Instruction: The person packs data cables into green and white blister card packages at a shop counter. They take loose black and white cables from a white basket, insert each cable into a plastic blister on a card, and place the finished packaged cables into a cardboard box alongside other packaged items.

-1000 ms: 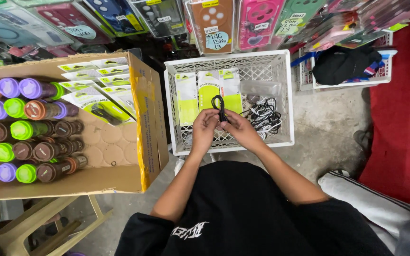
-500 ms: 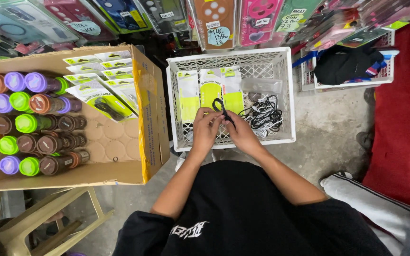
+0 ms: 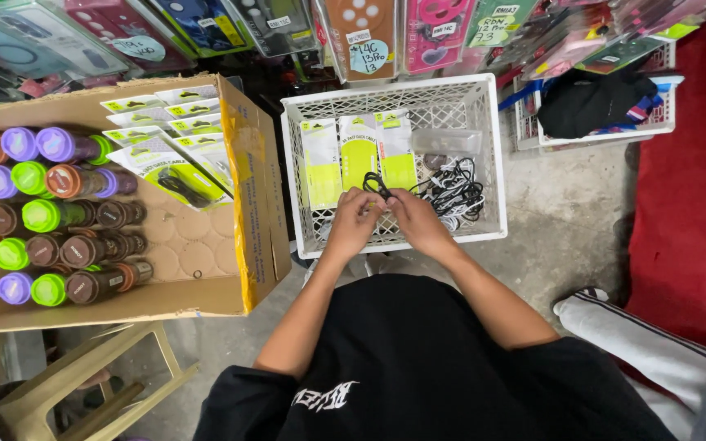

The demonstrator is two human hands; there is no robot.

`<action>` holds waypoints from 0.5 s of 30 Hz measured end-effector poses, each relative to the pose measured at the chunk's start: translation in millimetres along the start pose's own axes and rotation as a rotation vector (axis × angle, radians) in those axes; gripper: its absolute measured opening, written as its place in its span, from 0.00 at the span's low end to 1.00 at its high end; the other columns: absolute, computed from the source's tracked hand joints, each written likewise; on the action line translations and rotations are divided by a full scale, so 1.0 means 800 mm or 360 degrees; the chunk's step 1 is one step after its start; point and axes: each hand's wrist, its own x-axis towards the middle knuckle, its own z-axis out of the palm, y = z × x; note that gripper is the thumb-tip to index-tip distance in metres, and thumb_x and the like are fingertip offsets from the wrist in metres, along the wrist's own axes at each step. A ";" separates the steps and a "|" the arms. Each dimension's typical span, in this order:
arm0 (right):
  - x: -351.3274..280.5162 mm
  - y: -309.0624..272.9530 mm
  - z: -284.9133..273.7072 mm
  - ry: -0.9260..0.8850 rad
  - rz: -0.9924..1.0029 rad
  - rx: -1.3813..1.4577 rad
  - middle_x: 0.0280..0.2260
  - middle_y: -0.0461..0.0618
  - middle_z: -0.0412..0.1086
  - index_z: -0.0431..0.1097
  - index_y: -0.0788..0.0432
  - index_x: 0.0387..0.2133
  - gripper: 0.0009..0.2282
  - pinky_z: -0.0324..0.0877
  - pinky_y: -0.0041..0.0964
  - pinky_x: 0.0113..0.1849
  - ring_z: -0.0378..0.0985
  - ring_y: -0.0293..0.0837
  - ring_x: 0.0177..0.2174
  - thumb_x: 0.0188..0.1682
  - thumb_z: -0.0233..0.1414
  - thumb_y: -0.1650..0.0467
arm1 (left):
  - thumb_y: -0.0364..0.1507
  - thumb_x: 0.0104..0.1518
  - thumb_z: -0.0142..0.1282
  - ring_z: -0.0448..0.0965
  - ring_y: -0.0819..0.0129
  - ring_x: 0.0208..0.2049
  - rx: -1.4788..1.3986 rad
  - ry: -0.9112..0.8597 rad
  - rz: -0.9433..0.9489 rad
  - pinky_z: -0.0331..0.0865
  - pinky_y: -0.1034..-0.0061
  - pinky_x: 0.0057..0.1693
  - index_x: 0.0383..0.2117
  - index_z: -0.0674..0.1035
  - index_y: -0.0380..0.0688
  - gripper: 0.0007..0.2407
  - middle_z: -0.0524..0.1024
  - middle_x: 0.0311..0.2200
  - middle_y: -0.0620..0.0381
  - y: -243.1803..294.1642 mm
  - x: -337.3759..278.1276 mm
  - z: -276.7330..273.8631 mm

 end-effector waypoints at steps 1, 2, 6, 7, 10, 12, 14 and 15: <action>0.002 0.008 -0.003 -0.0004 -0.0003 0.0001 0.31 0.64 0.74 0.69 0.64 0.49 0.12 0.71 0.45 0.36 0.78 0.55 0.30 0.57 0.47 0.69 | 0.26 0.57 0.59 0.72 0.59 0.38 0.0002 0.0004 -0.0001 0.66 0.69 0.45 0.33 0.82 0.43 0.02 0.73 0.31 0.52 0.005 -0.001 -0.003; 0.004 0.015 -0.005 0.0031 -0.0061 0.0031 0.31 0.60 0.74 0.70 0.65 0.47 0.12 0.70 0.43 0.35 0.77 0.51 0.29 0.58 0.47 0.69 | 0.26 0.57 0.59 0.71 0.57 0.40 0.0180 -0.0015 0.0090 0.65 0.67 0.47 0.34 0.81 0.44 0.03 0.73 0.33 0.53 0.011 -0.003 -0.007; 0.014 0.043 -0.009 -0.0109 0.0277 0.0448 0.23 0.48 0.65 0.73 0.65 0.46 0.12 0.63 0.38 0.28 0.65 0.40 0.24 0.58 0.49 0.68 | 0.26 0.56 0.58 0.70 0.55 0.43 0.0745 -0.0092 0.0313 0.61 0.63 0.49 0.36 0.79 0.48 0.04 0.73 0.36 0.55 0.012 -0.007 -0.008; 0.014 0.039 -0.018 -0.0101 0.0276 0.0442 0.23 0.48 0.65 0.73 0.65 0.46 0.12 0.63 0.38 0.28 0.65 0.40 0.24 0.58 0.49 0.68 | 0.26 0.56 0.58 0.70 0.55 0.43 0.0739 -0.0093 0.0321 0.61 0.63 0.49 0.36 0.79 0.48 0.04 0.73 0.36 0.55 0.012 -0.002 -0.007; 0.008 0.029 -0.023 -0.0138 0.0355 0.0442 0.23 0.42 0.64 0.73 0.66 0.44 0.12 0.62 0.34 0.27 0.64 0.36 0.23 0.57 0.48 0.67 | 0.27 0.55 0.57 0.70 0.57 0.43 0.1022 -0.0041 0.0398 0.60 0.61 0.51 0.38 0.78 0.49 0.06 0.73 0.36 0.57 0.009 -0.005 -0.018; 0.007 0.031 -0.027 -0.0125 0.0107 0.0213 0.26 0.44 0.69 0.73 0.66 0.43 0.12 0.66 0.34 0.31 0.67 0.35 0.27 0.57 0.48 0.68 | 0.27 0.55 0.57 0.71 0.57 0.43 0.1117 0.0014 0.0498 0.59 0.60 0.52 0.38 0.79 0.50 0.06 0.73 0.35 0.58 0.008 0.000 -0.021; 0.005 0.038 -0.029 -0.0119 0.0111 0.0162 0.27 0.47 0.72 0.74 0.66 0.44 0.12 0.68 0.35 0.33 0.70 0.37 0.28 0.57 0.49 0.67 | 0.28 0.56 0.56 0.71 0.57 0.42 0.1081 0.0025 0.0463 0.59 0.60 0.51 0.38 0.79 0.50 0.06 0.74 0.35 0.59 0.013 0.003 -0.026; 0.005 0.041 -0.029 -0.0113 0.0117 0.0114 0.28 0.50 0.74 0.74 0.66 0.44 0.13 0.69 0.36 0.34 0.73 0.39 0.29 0.56 0.49 0.67 | 0.28 0.58 0.56 0.71 0.57 0.41 0.1044 0.0032 0.0426 0.58 0.60 0.51 0.38 0.80 0.51 0.05 0.74 0.34 0.59 0.015 0.005 -0.028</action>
